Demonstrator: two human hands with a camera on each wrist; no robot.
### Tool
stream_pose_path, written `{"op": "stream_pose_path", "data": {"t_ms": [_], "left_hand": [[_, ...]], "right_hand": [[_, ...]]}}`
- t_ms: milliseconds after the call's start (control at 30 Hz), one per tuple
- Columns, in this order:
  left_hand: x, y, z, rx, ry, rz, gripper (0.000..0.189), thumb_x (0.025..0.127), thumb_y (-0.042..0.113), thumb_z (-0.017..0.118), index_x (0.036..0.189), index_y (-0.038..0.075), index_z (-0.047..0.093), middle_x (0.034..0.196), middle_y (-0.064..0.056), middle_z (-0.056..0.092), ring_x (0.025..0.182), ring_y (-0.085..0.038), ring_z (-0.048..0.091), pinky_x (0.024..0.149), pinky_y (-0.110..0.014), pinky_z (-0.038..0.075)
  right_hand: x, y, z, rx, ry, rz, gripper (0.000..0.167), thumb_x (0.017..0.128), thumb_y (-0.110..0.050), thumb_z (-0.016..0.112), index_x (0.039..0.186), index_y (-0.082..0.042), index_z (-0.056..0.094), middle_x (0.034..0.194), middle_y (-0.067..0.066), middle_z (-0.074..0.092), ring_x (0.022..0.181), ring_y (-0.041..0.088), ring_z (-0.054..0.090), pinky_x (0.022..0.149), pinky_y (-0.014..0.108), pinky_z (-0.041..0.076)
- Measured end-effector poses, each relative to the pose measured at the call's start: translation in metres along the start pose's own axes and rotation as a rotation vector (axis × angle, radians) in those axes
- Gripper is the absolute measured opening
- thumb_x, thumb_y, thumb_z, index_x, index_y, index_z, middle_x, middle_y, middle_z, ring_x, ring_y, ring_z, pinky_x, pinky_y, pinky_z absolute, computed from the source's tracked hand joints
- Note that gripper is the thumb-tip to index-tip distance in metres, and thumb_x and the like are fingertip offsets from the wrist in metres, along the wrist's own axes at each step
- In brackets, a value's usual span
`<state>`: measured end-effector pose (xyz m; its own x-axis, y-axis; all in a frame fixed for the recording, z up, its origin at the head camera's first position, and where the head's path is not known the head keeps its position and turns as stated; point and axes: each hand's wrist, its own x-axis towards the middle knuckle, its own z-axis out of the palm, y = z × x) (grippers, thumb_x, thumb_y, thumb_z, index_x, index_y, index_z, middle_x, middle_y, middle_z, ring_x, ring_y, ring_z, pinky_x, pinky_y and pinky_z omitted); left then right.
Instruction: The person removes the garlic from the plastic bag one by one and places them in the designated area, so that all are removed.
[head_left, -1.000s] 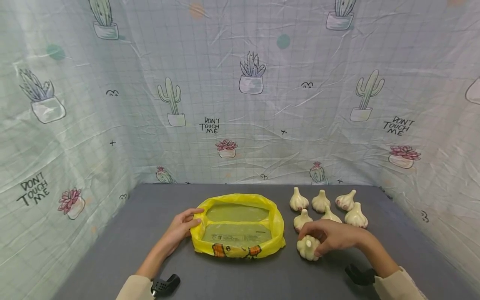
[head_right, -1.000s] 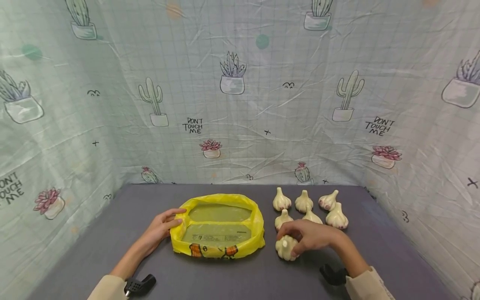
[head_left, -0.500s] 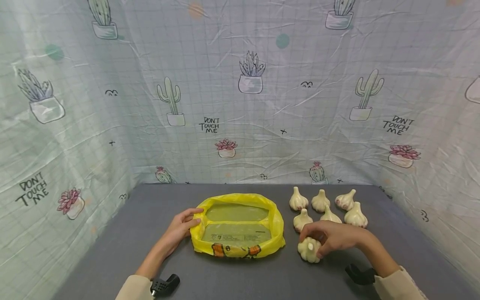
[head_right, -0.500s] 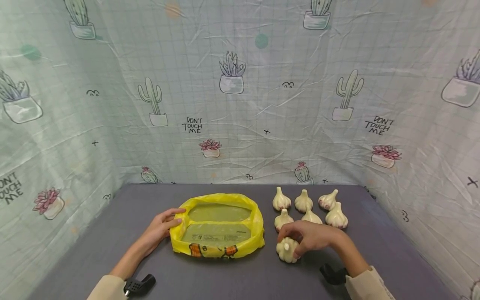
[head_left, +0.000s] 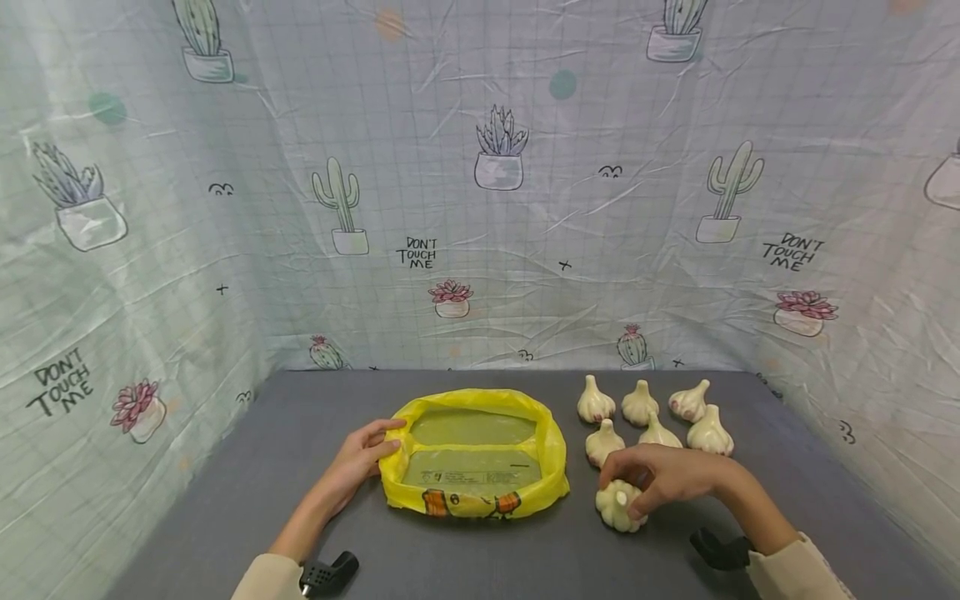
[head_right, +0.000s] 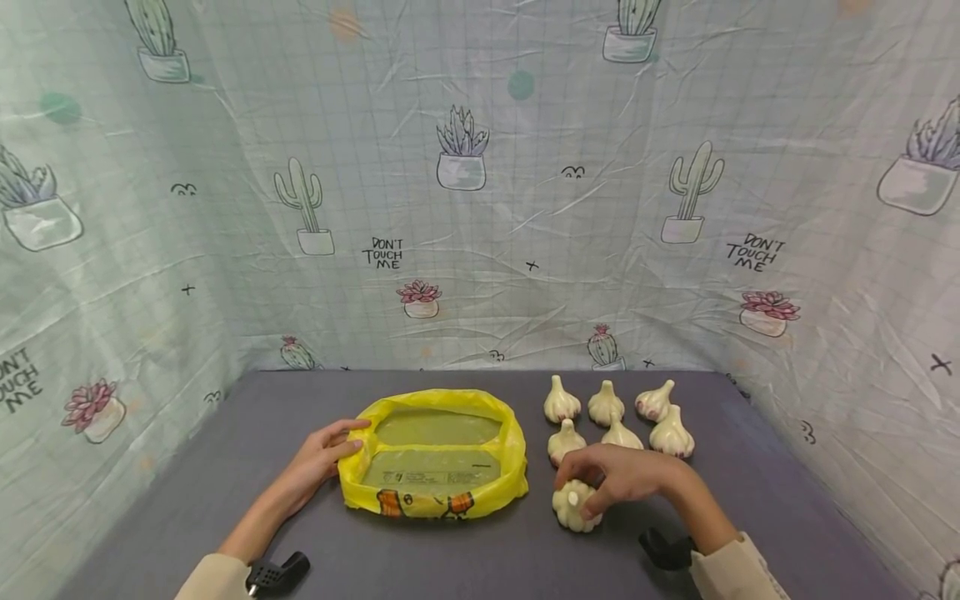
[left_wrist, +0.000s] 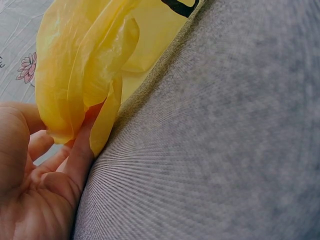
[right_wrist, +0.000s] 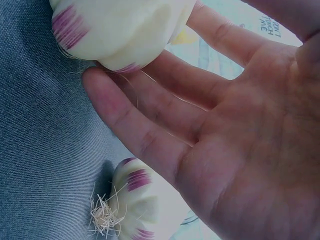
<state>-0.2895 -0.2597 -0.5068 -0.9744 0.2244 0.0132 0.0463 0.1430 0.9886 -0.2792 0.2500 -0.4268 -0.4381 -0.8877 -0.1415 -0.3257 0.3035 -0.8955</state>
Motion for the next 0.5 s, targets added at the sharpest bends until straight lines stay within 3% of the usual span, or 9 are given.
{"op": "stream_pose_path", "data": {"t_ms": [233, 367, 500], "left_hand": [[-0.0002, 0.0000, 0.0013, -0.005, 0.003, -0.008, 0.050, 0.107, 0.022, 0.058, 0.152, 0.003, 0.047, 0.145, -0.025, 0.059, 0.110, -0.021, 0.070, 0.086, -0.035, 0.062], [-0.0002, 0.0001, 0.0009, -0.005, -0.001, -0.004, 0.051, 0.107, 0.023, 0.058, 0.152, 0.003, 0.046, 0.146, -0.025, 0.058, 0.110, -0.021, 0.069, 0.086, -0.035, 0.061], [-0.0005, 0.0008, 0.0013, -0.001, 0.001, -0.005, 0.051, 0.107, 0.024, 0.058, 0.152, 0.003, 0.046, 0.146, -0.025, 0.057, 0.111, -0.021, 0.069, 0.086, -0.034, 0.061]], "right_hand": [[-0.0008, -0.0023, 0.0002, -0.019, 0.003, -0.016, 0.039, 0.095, -0.004, 0.070, 0.131, 0.007, 0.058, 0.111, 0.027, 0.060, 0.090, 0.003, 0.054, 0.079, 0.024, 0.052], [-0.0010, -0.0032, 0.0000, -0.025, 0.003, -0.007, 0.039, 0.096, -0.004, 0.069, 0.132, 0.007, 0.058, 0.124, 0.031, 0.060, 0.101, 0.004, 0.060, 0.086, 0.028, 0.055], [-0.0013, -0.0031, -0.0002, -0.022, -0.002, -0.009, 0.039, 0.096, -0.004, 0.069, 0.132, 0.007, 0.058, 0.124, 0.031, 0.060, 0.100, 0.005, 0.061, 0.085, 0.027, 0.055]]}}
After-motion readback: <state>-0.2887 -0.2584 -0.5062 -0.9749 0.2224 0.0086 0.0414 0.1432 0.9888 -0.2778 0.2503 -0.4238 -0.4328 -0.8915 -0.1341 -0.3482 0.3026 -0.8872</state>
